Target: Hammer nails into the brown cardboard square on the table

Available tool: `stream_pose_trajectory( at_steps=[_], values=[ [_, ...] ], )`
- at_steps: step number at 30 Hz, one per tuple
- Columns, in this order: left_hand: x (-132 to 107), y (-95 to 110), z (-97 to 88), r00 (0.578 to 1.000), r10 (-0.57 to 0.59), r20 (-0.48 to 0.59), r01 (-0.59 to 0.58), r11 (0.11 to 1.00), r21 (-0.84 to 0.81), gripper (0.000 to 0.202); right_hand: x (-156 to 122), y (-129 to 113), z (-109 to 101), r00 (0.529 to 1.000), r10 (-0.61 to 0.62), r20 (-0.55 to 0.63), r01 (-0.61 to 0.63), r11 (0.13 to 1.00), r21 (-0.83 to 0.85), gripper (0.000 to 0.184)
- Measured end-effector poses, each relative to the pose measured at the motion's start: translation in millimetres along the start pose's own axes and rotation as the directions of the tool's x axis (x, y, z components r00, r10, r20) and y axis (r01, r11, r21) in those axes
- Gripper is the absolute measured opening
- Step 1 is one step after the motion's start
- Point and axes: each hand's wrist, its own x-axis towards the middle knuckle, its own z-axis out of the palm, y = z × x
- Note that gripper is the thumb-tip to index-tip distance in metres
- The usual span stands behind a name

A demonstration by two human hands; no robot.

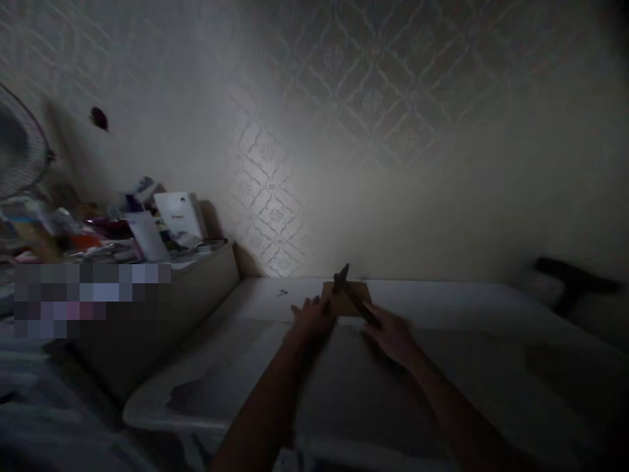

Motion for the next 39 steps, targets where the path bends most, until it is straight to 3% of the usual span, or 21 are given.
stream_pose_trajectory(
  at_steps=[39],
  values=[
    [-1.4,0.6,-1.4,1.0,0.01,-0.001,-0.01,1.0,-0.002,0.065,0.0,-1.9,-0.9,0.999,0.028,-0.03,-0.027,1.0,0.015,0.059]
  ],
)
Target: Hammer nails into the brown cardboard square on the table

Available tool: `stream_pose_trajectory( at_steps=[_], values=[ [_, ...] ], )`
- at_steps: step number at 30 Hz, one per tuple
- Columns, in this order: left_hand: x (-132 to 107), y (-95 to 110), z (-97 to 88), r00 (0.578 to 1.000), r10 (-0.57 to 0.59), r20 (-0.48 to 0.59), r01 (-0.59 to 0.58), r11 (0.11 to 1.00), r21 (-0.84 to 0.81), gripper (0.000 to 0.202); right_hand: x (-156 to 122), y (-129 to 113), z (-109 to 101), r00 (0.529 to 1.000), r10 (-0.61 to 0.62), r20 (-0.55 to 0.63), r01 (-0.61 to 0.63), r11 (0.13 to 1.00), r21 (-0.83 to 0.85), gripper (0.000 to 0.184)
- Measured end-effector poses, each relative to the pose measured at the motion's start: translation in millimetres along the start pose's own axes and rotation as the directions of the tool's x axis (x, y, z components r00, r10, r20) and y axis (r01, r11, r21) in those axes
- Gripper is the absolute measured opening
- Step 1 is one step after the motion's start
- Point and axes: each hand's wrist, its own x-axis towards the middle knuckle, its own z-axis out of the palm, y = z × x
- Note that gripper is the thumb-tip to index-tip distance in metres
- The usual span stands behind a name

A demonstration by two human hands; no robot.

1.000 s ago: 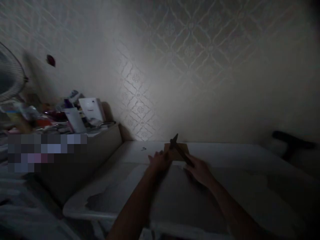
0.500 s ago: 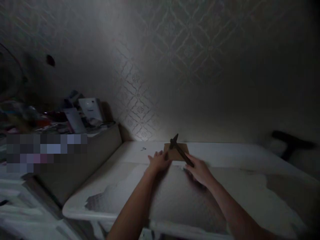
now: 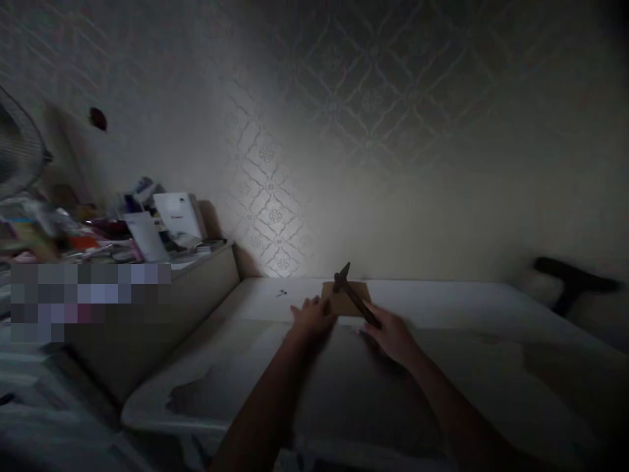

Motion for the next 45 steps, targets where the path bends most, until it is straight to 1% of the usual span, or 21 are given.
stream_pose_trajectory(
  at_steps=[6,16,19,23,29,33,36,39,45],
  values=[
    [0.3,-0.8,0.9,1.0,0.005,-0.008,-0.005,1.0,0.015,0.065,-0.5,-5.0,-2.3,1.0,-0.03,-0.002,0.03,0.999,0.02,0.058],
    [0.1,-0.5,1.2,1.0,-0.001,-0.015,0.001,1.0,-0.003,0.064,-0.2,-2.3,-1.2,1.0,0.003,0.001,-0.003,1.0,0.0,0.058],
    [0.4,-0.8,1.5,1.0,-0.004,-0.017,0.004,1.0,-0.015,0.066,0.5,0.0,-0.2,1.0,-0.001,-0.006,0.001,1.0,-0.001,0.058],
    [0.8,-1.1,1.2,1.0,-0.004,-0.004,0.004,1.0,-0.018,0.065,1.3,2.2,1.1,1.0,-0.016,0.016,0.016,1.0,-0.006,0.058],
    [0.5,-0.3,0.4,1.0,0.001,-0.013,-0.001,1.0,-0.022,0.065,0.4,0.4,0.6,1.0,-0.014,0.011,0.014,1.0,-0.002,0.058],
    [0.5,-0.6,1.2,1.0,0.011,-0.02,-0.012,1.0,-0.015,0.066,0.4,-0.3,-0.4,0.999,-0.029,0.033,0.029,1.0,0.007,0.059],
    [-0.2,-0.8,1.1,1.0,-0.002,-0.011,0.002,1.0,-0.008,0.066,0.5,-0.2,-0.5,0.999,-0.004,0.032,0.004,1.0,0.007,0.06],
    [-0.9,-0.3,0.2,1.0,-0.002,-0.007,0.002,1.0,-0.013,0.065,0.4,-0.3,-0.4,1.0,-0.004,0.022,0.004,1.0,0.005,0.059],
    [-0.2,0.1,0.5,1.0,-0.005,-0.001,0.005,1.0,-0.007,0.065,-0.2,-1.4,-1.4,0.999,-0.037,0.036,0.037,0.999,0.003,0.058]
  ],
)
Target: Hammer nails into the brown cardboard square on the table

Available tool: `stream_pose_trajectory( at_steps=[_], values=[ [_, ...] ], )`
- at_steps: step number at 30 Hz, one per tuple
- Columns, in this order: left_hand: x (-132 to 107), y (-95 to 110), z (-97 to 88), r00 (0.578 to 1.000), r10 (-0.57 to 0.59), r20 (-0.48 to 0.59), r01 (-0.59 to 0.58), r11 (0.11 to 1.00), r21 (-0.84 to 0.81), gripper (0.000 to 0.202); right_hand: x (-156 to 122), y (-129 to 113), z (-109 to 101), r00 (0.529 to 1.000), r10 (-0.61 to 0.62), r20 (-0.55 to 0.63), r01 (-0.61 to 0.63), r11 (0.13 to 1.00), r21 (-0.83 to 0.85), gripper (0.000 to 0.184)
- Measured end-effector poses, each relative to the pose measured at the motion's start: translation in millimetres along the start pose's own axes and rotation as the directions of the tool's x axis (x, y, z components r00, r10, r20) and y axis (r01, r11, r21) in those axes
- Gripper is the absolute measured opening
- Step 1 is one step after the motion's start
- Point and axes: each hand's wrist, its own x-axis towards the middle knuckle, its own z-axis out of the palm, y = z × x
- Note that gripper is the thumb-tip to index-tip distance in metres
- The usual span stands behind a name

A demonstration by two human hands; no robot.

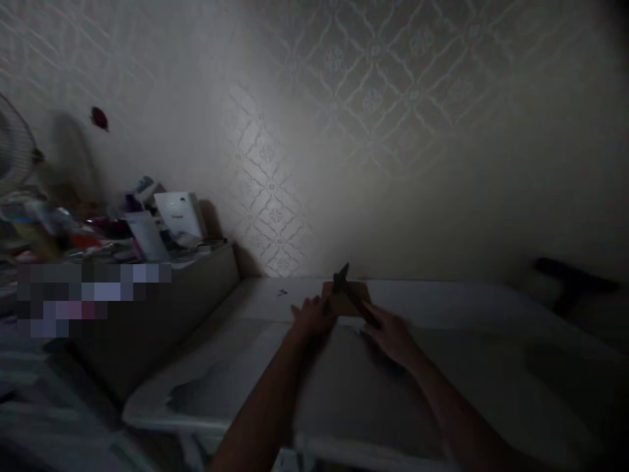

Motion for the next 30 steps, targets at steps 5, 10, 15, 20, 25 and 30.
stream_pose_trajectory(
  at_steps=[5,10,15,20,25,30],
  values=[
    [-0.7,0.3,-0.7,1.0,0.008,-0.01,-0.008,1.0,0.004,0.065,0.8,0.2,0.0,1.0,0.015,0.007,-0.015,1.0,0.016,0.058],
    [-0.4,0.2,-1.1,1.0,0.006,-0.003,-0.006,1.0,0.005,0.064,1.6,3.0,1.7,1.0,-0.001,-0.007,0.001,1.0,0.016,0.059],
    [0.0,0.0,-0.6,1.0,-0.001,0.005,0.0,1.0,0.014,0.064,0.9,4.9,2.6,1.0,0.012,-0.009,-0.012,0.999,0.036,0.059],
    [1.3,-1.2,1.4,1.0,0.01,-0.015,-0.01,1.0,-0.01,0.065,1.0,4.4,1.9,1.0,-0.002,-0.018,0.003,1.0,0.026,0.058],
    [2.2,-2.2,2.9,1.0,0.006,-0.018,-0.006,1.0,-0.007,0.067,1.2,3.9,1.9,1.0,0.021,-0.013,-0.021,1.0,0.019,0.059],
    [2.0,-1.5,2.2,1.0,0.003,-0.011,-0.003,1.0,0.004,0.064,1.5,4.7,2.4,1.0,0.027,-0.008,-0.027,0.998,0.053,0.059]
  ],
)
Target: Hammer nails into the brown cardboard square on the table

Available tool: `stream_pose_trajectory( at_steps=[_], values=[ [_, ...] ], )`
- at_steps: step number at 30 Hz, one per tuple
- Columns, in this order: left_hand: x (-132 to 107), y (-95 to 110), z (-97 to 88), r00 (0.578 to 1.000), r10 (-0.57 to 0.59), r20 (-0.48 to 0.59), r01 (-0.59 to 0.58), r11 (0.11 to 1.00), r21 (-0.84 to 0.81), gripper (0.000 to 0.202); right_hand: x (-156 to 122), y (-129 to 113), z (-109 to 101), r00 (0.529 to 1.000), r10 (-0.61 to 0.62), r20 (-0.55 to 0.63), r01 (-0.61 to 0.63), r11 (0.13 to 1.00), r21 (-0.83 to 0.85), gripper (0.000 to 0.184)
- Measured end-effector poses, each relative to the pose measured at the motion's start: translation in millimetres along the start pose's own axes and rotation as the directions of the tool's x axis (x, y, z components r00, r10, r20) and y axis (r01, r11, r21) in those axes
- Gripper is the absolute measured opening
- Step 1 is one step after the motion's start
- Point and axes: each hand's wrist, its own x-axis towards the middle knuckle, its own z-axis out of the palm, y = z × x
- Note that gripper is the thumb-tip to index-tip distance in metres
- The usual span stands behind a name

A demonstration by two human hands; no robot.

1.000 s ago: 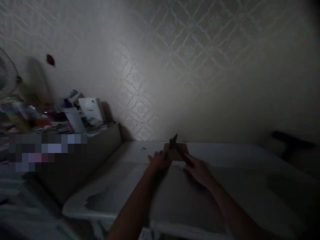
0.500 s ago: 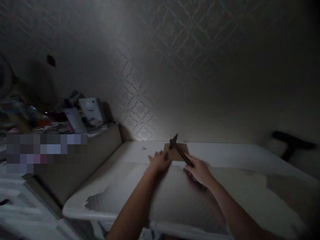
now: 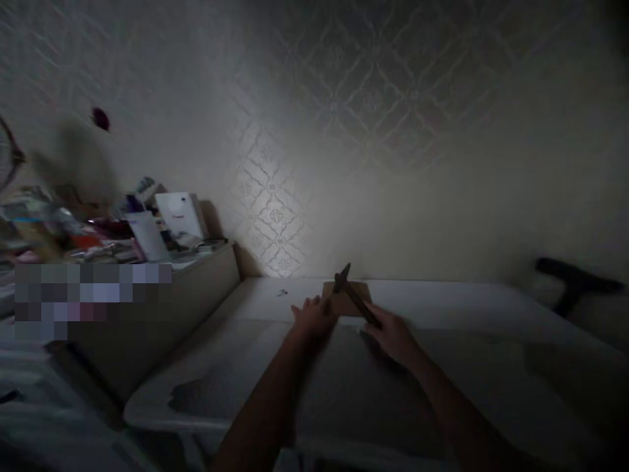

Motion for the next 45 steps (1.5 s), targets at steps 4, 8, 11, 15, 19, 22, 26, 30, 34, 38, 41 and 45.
stream_pose_trajectory(
  at_steps=[4,8,11,15,19,22,26,30,34,38,41,45],
  values=[
    [0.2,0.2,-0.5,1.0,-0.004,0.006,0.004,1.0,0.009,0.065,-0.5,-1.0,-0.5,1.0,-0.004,-0.009,0.004,1.0,0.003,0.057],
    [0.8,-0.6,0.2,1.0,0.008,-0.004,-0.008,1.0,0.0,0.064,-0.2,-0.3,-0.5,1.0,-0.023,-0.008,0.023,1.0,-0.006,0.058],
    [0.5,-0.9,0.2,1.0,0.011,-0.009,-0.011,1.0,-0.011,0.064,0.2,0.4,-0.3,1.0,-0.026,-0.006,0.026,0.999,-0.023,0.058],
    [-0.8,0.1,-0.9,1.0,0.004,-0.009,-0.004,1.0,-0.029,0.066,-0.4,-2.2,-1.5,1.0,-0.013,-0.012,0.013,1.0,-0.021,0.058],
    [-1.5,0.8,-1.6,1.0,0.001,-0.005,-0.002,1.0,-0.028,0.065,-1.7,-6.0,-3.1,0.999,-0.015,-0.029,0.015,1.0,-0.013,0.057],
    [-1.4,1.0,-1.4,1.0,0.005,-0.013,-0.006,1.0,-0.025,0.065,-1.9,-6.2,-3.3,0.999,-0.029,-0.023,0.029,1.0,-0.006,0.057],
    [-0.8,1.2,-1.4,1.0,-0.001,-0.007,0.001,1.0,-0.017,0.066,-1.0,-3.4,-1.9,1.0,-0.007,-0.016,0.006,1.0,-0.022,0.056],
    [0.1,0.1,-0.8,1.0,0.002,0.002,-0.002,1.0,-0.002,0.067,0.2,-0.6,-0.4,1.0,0.004,-0.015,-0.005,1.0,-0.02,0.057],
    [0.3,-0.9,0.0,1.0,0.013,-0.004,-0.013,1.0,0.003,0.065,0.1,-1.3,-0.7,0.999,-0.021,-0.027,0.021,1.0,0.004,0.057],
    [0.2,0.0,0.1,1.0,0.004,-0.002,-0.004,1.0,-0.001,0.066,-1.4,-6.9,-3.0,0.999,0.007,-0.046,-0.006,1.0,0.021,0.056],
    [-0.3,1.2,-0.7,1.0,-0.012,0.003,0.012,1.0,-0.01,0.066,-1.7,-10.4,-4.2,0.999,0.033,-0.041,-0.032,0.999,0.016,0.054],
    [-2.0,2.0,-2.4,1.0,-0.004,0.0,0.004,1.0,-0.017,0.065,-0.9,-9.3,-3.6,0.999,0.042,-0.034,-0.041,0.999,0.016,0.055]
  ],
)
